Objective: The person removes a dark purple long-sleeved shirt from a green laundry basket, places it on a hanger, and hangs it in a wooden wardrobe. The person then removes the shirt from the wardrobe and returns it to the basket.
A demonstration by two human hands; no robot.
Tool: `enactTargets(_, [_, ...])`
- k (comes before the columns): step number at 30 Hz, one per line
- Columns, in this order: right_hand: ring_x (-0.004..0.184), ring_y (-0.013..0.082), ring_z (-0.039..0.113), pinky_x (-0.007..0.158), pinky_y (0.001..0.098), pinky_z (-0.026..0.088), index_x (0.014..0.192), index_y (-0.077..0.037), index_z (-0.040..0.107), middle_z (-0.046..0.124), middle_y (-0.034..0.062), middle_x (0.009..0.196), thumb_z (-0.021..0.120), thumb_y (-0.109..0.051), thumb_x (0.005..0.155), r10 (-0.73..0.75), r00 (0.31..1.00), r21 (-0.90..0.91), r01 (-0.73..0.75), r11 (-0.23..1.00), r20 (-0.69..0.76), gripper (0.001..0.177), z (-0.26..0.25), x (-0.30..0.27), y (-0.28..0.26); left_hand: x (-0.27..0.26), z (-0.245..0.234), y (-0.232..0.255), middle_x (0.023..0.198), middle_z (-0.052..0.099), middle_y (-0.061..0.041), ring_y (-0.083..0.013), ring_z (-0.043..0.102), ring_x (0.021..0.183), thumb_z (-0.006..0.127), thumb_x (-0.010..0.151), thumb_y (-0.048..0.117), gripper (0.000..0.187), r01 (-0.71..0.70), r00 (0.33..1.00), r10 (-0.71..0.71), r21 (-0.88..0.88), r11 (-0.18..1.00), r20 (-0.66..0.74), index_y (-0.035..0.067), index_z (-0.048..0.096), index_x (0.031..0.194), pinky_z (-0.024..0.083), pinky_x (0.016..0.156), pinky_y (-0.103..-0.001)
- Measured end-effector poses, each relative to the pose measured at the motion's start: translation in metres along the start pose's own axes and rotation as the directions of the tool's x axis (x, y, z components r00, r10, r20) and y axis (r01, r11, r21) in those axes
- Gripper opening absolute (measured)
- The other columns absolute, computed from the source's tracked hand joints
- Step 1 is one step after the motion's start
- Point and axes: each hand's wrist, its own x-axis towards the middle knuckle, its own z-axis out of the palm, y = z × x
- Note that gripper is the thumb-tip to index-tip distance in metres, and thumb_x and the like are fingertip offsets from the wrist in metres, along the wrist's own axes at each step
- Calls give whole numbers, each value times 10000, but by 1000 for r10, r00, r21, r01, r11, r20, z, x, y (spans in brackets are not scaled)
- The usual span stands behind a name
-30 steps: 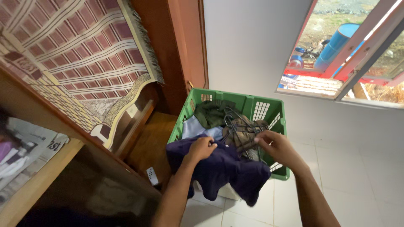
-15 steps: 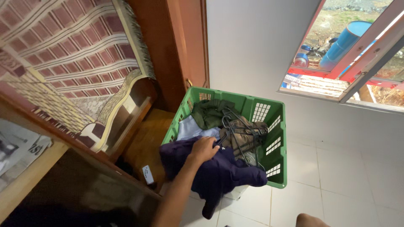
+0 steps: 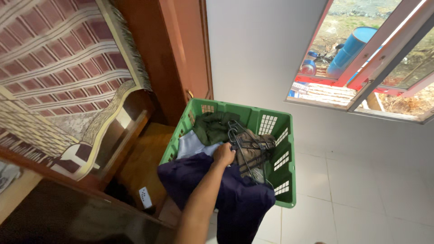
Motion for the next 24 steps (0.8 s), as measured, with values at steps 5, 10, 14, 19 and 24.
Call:
enactTargets(5, [756,175,662,783,366,511,974,-54,702,718,70,856,668,-181,979,0,1000,26,0,1000,14,132,-2,-4,1,-21,-24,18,1163,668,-124,-369,613,1122,690,918,254,283,-203,944,173,-82,976,-280,109,661,1159,509,871,-517])
enactTargets(10, [748,165,654,758,349,511,966,-50,694,709,68,851,667,-173,979,-13,1000,34,13,999,-9,127,1,2,6,-32,-47,40,1098,662,-103,-343,612,1074,720,894,204,252,-384,795,380,93,919,-473,101,659,1116,487,908,-482])
enactTargets(14, [742,156,647,738,334,511,959,-46,688,702,65,847,666,-167,979,-15,1000,56,15,998,6,124,7,7,10,-40,-59,40,1059,666,-93,-312,599,1039,723,891,187,256,-459,679,516,247,853,-521,86,663,1119,457,909,-461])
enactTargets(19, [734,146,638,713,317,510,951,-42,680,693,63,843,665,-158,979,-30,1000,59,30,998,-1,120,12,22,22,-43,-61,47,1023,679,-101,-306,621,1049,688,972,165,237,-529,551,610,327,783,-570,34,643,1164,486,891,-456])
enactTargets(24, [726,135,629,687,299,510,943,-39,672,684,60,838,664,-150,978,-73,997,90,75,993,-21,117,31,43,26,-47,-65,45,1162,678,-204,-366,613,1107,613,1032,148,253,-551,549,477,132,824,-686,-14,600,1227,503,958,-475])
